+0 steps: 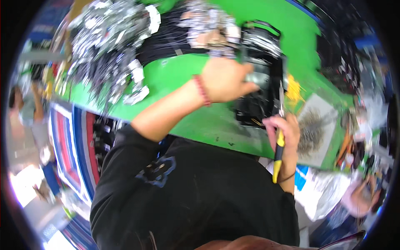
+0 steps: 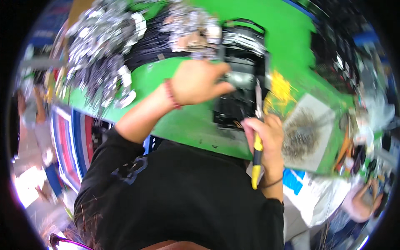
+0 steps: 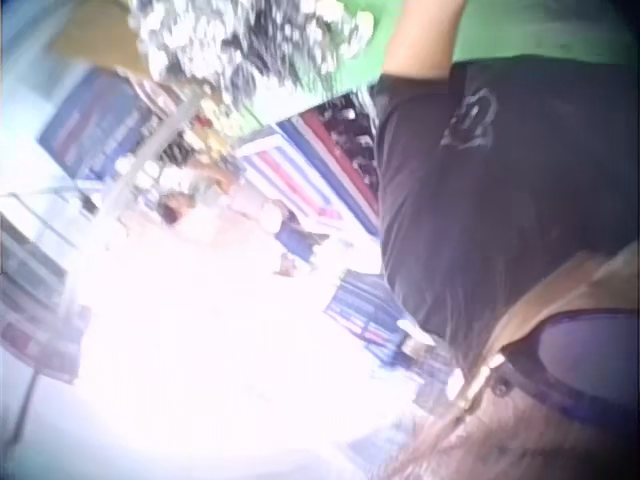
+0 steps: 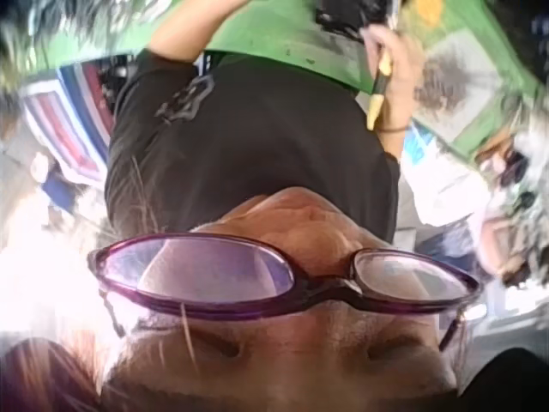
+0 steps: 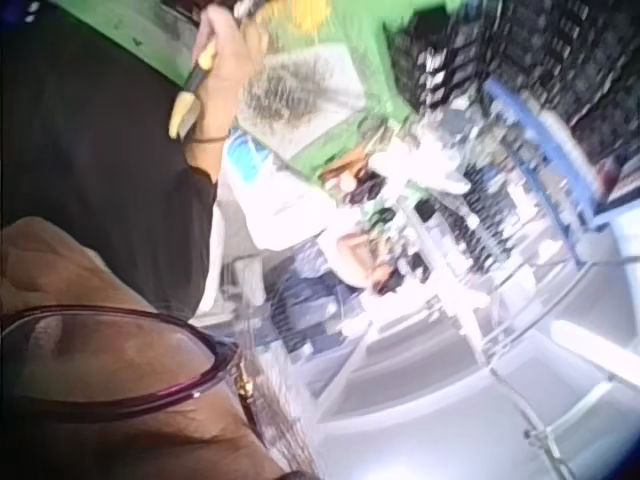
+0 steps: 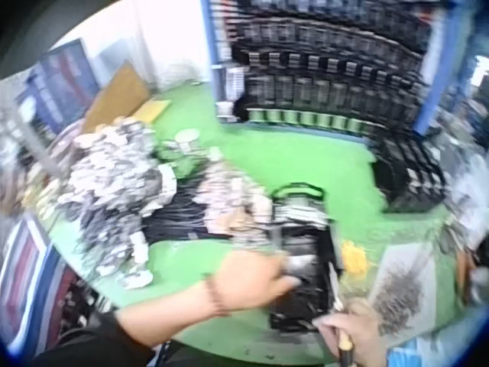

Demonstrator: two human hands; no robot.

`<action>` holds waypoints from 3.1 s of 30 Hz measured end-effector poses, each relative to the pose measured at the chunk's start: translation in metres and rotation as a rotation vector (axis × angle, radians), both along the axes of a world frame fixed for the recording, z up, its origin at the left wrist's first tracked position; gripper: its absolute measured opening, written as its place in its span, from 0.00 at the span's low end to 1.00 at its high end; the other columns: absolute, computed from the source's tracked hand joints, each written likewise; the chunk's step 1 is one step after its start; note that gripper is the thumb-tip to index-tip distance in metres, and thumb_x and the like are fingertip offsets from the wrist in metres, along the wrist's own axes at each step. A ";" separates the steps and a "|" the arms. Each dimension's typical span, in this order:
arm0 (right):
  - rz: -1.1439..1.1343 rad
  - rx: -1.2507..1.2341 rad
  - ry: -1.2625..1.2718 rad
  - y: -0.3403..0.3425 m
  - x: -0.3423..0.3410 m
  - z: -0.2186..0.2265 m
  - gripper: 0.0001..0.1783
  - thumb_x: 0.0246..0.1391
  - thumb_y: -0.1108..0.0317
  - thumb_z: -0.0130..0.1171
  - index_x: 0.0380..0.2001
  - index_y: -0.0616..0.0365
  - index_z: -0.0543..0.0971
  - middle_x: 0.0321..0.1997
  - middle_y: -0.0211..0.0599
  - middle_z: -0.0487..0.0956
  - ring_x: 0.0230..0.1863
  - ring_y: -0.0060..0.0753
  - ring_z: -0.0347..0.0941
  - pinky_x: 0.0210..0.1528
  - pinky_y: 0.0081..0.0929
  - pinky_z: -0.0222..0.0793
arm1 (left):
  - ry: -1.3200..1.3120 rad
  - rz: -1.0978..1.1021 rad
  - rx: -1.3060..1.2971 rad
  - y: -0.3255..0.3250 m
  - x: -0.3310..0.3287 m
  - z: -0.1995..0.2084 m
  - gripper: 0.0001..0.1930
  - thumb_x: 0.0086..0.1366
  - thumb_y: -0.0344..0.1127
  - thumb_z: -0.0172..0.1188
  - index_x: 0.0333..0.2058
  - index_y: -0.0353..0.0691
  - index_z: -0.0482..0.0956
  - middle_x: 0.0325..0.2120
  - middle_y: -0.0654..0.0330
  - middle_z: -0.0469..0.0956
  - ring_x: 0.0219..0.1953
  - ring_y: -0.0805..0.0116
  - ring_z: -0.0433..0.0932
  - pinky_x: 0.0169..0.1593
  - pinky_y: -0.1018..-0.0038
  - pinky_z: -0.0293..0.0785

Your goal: The person solders wires and circuit boards into plastic shells using a soldering iron, places assembled shells into a crate, and ties a bag.

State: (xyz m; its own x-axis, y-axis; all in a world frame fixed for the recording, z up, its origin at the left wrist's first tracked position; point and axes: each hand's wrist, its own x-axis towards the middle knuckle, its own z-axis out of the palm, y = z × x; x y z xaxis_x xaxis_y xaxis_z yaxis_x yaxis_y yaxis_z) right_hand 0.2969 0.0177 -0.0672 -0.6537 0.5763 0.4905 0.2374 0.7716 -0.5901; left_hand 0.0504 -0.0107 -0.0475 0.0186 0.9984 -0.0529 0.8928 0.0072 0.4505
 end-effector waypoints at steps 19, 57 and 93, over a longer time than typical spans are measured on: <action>0.001 -0.208 0.554 -0.007 0.002 -0.007 0.20 0.60 0.70 0.48 0.53 0.65 0.60 0.43 0.64 0.77 0.44 0.50 0.77 0.51 0.38 0.70 | -0.332 0.644 0.365 -0.161 -0.076 0.062 0.20 0.52 0.31 0.53 0.46 0.41 0.75 0.30 0.40 0.79 0.33 0.44 0.80 0.39 0.56 0.77; 0.114 -0.494 0.226 -0.050 -0.040 -0.049 0.15 0.64 0.71 0.46 0.51 0.68 0.68 0.39 0.59 0.79 0.39 0.41 0.78 0.40 0.28 0.67 | 0.117 1.862 -0.649 -0.804 0.024 -0.072 0.17 0.46 0.40 0.66 0.34 0.36 0.79 0.31 0.47 0.81 0.38 0.52 0.81 0.43 0.62 0.75; -0.059 -0.612 0.342 -0.039 -0.017 -0.055 0.10 0.62 0.73 0.53 0.45 0.63 0.70 0.23 0.37 0.76 0.24 0.25 0.75 0.31 0.22 0.70 | 0.189 0.051 0.677 -0.027 -0.097 -0.027 0.08 0.51 0.30 0.66 0.32 0.40 0.80 0.28 0.59 0.78 0.31 0.58 0.78 0.37 0.66 0.75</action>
